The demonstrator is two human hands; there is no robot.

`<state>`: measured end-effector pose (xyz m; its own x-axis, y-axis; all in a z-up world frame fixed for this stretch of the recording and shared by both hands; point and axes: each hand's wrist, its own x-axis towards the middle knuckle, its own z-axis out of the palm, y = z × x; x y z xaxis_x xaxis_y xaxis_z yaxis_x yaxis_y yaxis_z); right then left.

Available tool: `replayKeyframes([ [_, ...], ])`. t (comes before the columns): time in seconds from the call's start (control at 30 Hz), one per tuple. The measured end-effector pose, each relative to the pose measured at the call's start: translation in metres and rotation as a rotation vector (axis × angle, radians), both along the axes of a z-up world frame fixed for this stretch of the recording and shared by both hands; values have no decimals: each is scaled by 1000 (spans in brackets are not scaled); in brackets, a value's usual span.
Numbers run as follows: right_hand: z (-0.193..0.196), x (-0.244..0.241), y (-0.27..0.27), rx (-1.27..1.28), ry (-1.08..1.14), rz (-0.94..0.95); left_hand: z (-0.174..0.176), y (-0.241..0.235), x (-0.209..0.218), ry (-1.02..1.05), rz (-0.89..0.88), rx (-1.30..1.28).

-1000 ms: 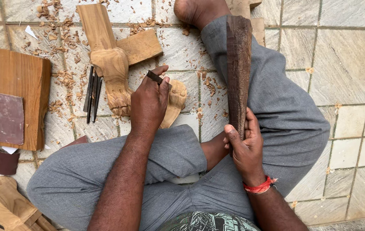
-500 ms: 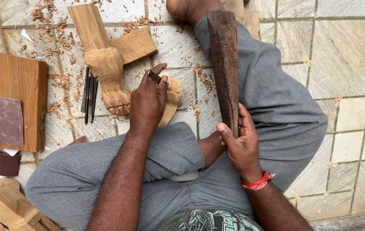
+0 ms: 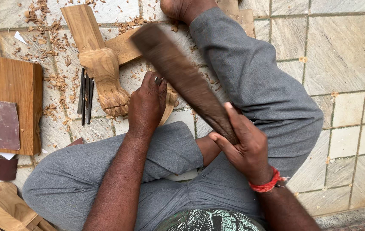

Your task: The person sits on the floor and carves a wooden piece shaped like an animal leg using a chisel and a wooden mallet. They repeatedly position the chisel and strike it with the mallet to shape the wood, with wood shavings accumulating around the work area.

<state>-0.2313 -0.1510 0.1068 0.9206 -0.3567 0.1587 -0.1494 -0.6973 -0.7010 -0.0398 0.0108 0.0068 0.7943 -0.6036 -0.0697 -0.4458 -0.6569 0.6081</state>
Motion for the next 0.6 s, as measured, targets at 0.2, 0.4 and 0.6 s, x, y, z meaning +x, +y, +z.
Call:
replayKeyframes([
  [0.2,25,16,-16,-213,61,156,-3,3,-4,71,-6,-1],
  [0.4,26,19,-18,-251,39,162,-1,0,-5,-2,-13,-35],
  [0.6,14,14,-13,-147,1,125,0,-2,-7,106,1,36],
])
